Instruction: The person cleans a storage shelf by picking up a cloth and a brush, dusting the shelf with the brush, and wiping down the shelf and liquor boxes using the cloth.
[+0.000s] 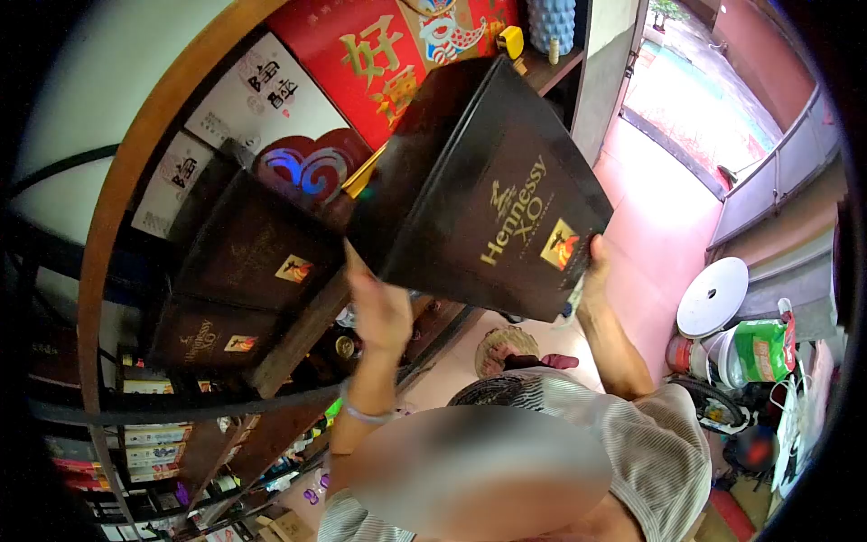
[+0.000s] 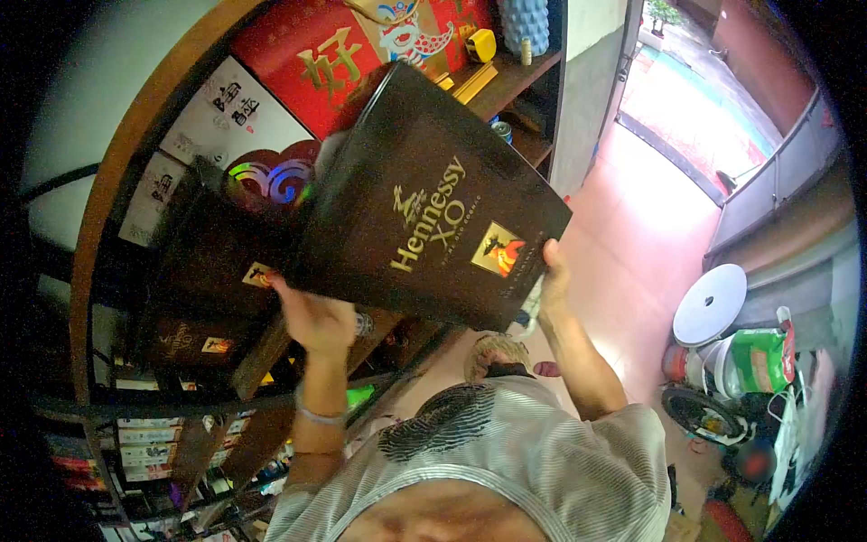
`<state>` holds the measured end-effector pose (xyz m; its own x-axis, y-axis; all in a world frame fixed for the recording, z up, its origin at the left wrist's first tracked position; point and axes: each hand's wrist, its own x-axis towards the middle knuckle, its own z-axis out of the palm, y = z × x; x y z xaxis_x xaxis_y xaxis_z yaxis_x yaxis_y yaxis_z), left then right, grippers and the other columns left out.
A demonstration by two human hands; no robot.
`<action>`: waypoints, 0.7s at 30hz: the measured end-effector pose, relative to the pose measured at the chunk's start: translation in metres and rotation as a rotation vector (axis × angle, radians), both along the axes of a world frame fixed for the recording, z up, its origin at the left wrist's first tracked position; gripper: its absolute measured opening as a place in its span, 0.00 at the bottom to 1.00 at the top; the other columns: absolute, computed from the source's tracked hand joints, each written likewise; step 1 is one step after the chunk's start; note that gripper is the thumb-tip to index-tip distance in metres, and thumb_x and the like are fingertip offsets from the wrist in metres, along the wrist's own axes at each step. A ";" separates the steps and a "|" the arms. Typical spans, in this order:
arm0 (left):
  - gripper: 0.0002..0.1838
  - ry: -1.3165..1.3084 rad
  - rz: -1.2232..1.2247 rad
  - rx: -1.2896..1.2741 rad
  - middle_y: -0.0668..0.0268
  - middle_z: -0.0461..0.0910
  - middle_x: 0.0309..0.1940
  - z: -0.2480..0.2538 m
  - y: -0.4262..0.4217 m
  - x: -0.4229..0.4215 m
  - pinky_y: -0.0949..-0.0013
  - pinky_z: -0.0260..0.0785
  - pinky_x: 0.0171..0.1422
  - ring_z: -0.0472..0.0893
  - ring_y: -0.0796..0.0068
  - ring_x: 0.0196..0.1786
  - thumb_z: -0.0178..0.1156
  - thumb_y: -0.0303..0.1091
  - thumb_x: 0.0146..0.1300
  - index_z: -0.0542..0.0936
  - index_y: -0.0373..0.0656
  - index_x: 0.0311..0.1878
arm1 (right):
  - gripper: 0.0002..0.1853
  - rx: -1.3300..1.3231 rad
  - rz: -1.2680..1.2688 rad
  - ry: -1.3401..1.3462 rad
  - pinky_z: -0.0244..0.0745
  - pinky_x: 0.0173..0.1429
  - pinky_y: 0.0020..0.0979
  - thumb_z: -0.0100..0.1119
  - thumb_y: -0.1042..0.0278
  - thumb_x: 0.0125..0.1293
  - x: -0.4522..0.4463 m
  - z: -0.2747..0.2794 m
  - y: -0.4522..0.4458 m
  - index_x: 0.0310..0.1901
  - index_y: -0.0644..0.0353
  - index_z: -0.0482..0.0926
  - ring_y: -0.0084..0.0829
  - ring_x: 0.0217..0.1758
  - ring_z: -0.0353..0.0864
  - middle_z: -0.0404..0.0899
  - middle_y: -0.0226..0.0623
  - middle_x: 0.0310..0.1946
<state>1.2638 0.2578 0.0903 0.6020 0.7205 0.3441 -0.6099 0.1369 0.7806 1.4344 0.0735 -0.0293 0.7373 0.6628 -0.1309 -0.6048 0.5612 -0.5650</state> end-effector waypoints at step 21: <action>0.42 0.802 -0.191 -0.005 0.51 0.74 0.46 -0.006 -0.014 -0.014 0.64 0.71 0.52 0.77 0.64 0.46 0.68 0.33 0.40 0.61 0.28 0.60 | 0.37 -0.641 -0.081 -0.195 0.70 0.57 0.31 0.44 0.33 0.65 0.029 -0.024 -0.028 0.58 0.64 0.71 0.31 0.51 0.77 0.76 0.41 0.51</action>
